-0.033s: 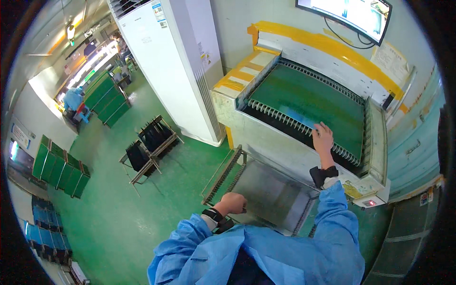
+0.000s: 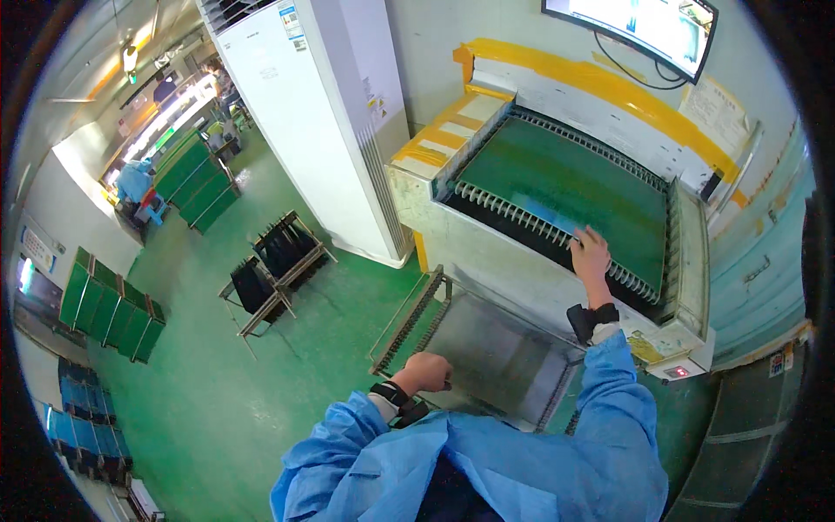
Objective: Feeding printed circuit boards into a processing machine from a stack on a cart.
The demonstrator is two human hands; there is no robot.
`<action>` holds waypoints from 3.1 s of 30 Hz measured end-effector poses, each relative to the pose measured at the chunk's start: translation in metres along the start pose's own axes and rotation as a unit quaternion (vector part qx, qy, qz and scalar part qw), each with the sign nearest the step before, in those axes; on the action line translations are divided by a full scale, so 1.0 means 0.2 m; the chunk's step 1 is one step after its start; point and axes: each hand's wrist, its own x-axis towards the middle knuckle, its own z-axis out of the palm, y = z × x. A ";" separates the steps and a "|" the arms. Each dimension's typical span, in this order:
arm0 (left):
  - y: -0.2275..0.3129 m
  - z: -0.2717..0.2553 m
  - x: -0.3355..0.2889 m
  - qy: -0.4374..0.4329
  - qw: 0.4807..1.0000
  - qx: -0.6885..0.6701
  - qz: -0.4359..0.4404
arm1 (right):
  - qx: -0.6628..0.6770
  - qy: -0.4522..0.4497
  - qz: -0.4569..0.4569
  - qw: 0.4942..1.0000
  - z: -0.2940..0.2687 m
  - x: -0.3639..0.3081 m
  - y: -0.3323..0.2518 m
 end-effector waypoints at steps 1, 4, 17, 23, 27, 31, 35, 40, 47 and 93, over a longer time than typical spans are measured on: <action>-0.01 0.01 0.00 -0.001 1.000 -0.002 0.001 | -0.048 -0.024 0.006 0.999 0.01 -0.01 -0.01; -0.01 0.03 -0.01 0.002 1.000 -0.003 0.001 | -0.055 -0.038 -0.002 0.998 0.00 -0.04 0.00; 0.03 -0.03 -0.04 0.000 1.000 0.013 -0.005 | -0.073 -0.036 -0.030 0.996 0.00 0.02 0.09; 0.01 0.00 -0.04 0.015 1.000 0.007 -0.014 | -0.056 -0.032 -0.019 0.998 -0.02 0.03 0.08; 0.02 0.01 -0.05 0.032 0.999 0.003 0.003 | 0.021 0.016 -0.057 0.998 -0.04 -0.07 0.03; -0.01 0.03 -0.04 0.019 1.000 0.002 0.021 | 0.121 0.055 -0.131 0.982 -0.12 -0.28 -0.20; -0.02 0.05 -0.01 0.039 0.999 0.000 0.021 | 0.180 -0.007 -0.124 0.976 -0.11 -0.58 -0.28; -0.03 0.07 0.02 0.040 0.999 0.004 0.015 | 0.282 -0.258 -0.074 0.921 -0.23 -0.97 -0.50; -0.01 0.02 0.02 0.039 0.998 0.024 0.033 | 0.202 -0.547 -0.091 0.807 -0.18 -1.33 -0.59; -0.03 0.03 0.01 0.047 0.998 0.003 0.043 | 0.069 -0.545 -0.058 0.834 0.03 -1.56 -0.54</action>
